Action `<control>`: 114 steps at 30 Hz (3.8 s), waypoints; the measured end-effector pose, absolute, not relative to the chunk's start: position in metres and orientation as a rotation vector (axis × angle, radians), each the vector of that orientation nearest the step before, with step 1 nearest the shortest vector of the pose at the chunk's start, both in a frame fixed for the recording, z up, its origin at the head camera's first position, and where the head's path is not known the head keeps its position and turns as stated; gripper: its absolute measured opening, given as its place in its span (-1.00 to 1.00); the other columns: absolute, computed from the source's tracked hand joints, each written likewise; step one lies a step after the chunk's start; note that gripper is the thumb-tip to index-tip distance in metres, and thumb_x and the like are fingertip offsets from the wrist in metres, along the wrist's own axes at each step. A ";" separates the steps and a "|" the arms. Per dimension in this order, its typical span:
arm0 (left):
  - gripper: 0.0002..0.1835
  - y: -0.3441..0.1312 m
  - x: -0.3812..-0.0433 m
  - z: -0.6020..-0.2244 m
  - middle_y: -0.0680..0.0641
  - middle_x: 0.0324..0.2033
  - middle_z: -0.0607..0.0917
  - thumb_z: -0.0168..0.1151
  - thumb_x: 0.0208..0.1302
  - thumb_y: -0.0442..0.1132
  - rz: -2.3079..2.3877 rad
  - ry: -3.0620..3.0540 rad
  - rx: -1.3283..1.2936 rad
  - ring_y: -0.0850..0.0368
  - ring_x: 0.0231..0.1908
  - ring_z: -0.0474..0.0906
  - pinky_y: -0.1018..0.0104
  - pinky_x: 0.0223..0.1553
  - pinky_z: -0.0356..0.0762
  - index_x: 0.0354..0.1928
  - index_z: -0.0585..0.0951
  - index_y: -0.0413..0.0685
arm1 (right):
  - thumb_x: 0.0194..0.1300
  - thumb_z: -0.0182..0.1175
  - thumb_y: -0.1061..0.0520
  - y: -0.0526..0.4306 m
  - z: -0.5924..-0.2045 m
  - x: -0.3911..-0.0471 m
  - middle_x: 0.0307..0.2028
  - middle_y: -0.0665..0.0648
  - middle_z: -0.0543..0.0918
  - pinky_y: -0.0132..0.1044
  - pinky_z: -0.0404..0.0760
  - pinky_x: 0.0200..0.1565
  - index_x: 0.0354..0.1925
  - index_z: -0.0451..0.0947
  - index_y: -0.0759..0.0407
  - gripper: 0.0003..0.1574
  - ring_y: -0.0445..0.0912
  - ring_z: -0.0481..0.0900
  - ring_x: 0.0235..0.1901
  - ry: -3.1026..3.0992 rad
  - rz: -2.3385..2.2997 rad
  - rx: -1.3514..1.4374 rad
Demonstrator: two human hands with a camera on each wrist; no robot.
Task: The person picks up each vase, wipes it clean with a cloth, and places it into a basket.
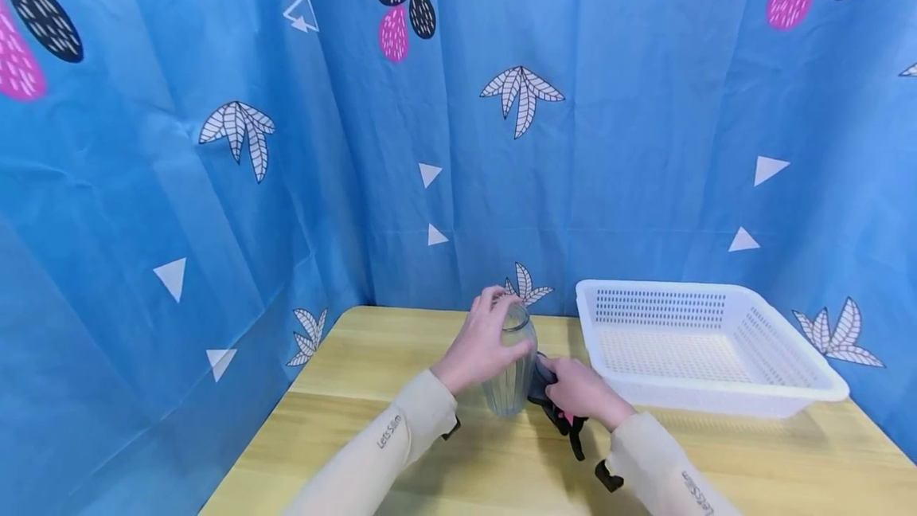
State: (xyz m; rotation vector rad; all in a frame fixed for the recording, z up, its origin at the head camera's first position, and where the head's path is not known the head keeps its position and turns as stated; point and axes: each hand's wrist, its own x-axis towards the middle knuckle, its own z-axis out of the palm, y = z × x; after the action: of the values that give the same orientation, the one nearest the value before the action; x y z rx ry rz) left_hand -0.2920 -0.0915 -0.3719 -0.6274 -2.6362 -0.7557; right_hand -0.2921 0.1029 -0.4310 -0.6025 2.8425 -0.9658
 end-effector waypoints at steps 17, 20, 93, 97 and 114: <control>-0.21 -0.097 -0.302 -0.361 0.08 0.40 0.37 0.40 0.12 0.01 -0.742 -2.657 -0.645 -0.03 0.41 0.18 -0.12 0.34 0.25 0.42 0.35 0.15 | 0.32 0.04 0.29 0.105 -0.358 -0.284 -0.62 0.13 0.59 -0.16 0.47 -0.70 0.54 0.19 -0.18 -0.11 -0.07 0.48 -0.83 2.963 -1.228 -0.583; -0.21 -0.095 -0.305 -0.366 0.10 0.38 0.39 0.40 0.13 0.05 -0.767 -2.659 -0.644 -0.01 0.38 0.21 -0.08 0.33 0.27 0.41 0.36 0.17 | 0.31 0.04 0.30 0.103 -0.357 -0.287 -0.59 0.15 0.61 -0.17 0.50 -0.64 0.54 0.17 -0.17 -0.10 -0.08 0.49 -0.80 3.005 -1.156 -0.592; -0.18 -0.099 -0.297 -0.378 -0.01 0.38 0.32 0.32 0.27 0.19 -0.922 -2.620 -0.580 -0.01 0.36 0.24 -0.07 0.36 0.29 0.49 0.26 0.16 | 0.05 0.17 0.41 0.093 -0.438 -0.300 -0.40 0.20 0.69 -0.23 0.48 -0.70 0.50 0.27 0.03 0.03 -0.14 0.48 -0.83 2.919 -1.099 -0.479; -0.17 -0.098 -0.295 -0.377 0.05 0.41 0.37 0.36 0.23 0.18 -0.880 -2.611 -0.560 -0.02 0.35 0.24 -0.08 0.35 0.27 0.48 0.27 0.14 | 0.04 0.18 0.41 0.098 -0.424 -0.295 -0.25 0.28 0.70 -0.21 0.50 -0.68 0.50 0.28 -0.07 0.05 -0.11 0.48 -0.83 2.939 -1.169 -0.442; -0.17 -0.098 -0.290 -0.371 -0.05 0.39 0.34 0.44 0.17 -0.01 -1.088 -2.596 -0.560 -0.03 0.38 0.26 -0.06 0.34 0.34 0.46 0.27 0.19 | 0.16 0.17 0.32 0.102 -0.367 -0.278 -0.17 0.38 0.68 -0.22 0.51 -0.60 0.53 0.20 -0.17 0.02 -0.07 0.54 -0.64 3.118 -1.226 -0.517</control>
State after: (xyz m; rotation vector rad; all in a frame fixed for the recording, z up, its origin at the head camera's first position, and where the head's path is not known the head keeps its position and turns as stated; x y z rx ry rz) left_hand -0.2904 -0.0975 -0.3707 -0.5604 -2.5958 -1.0880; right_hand -0.2780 0.1021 -0.3666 -0.5166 3.1176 -1.2263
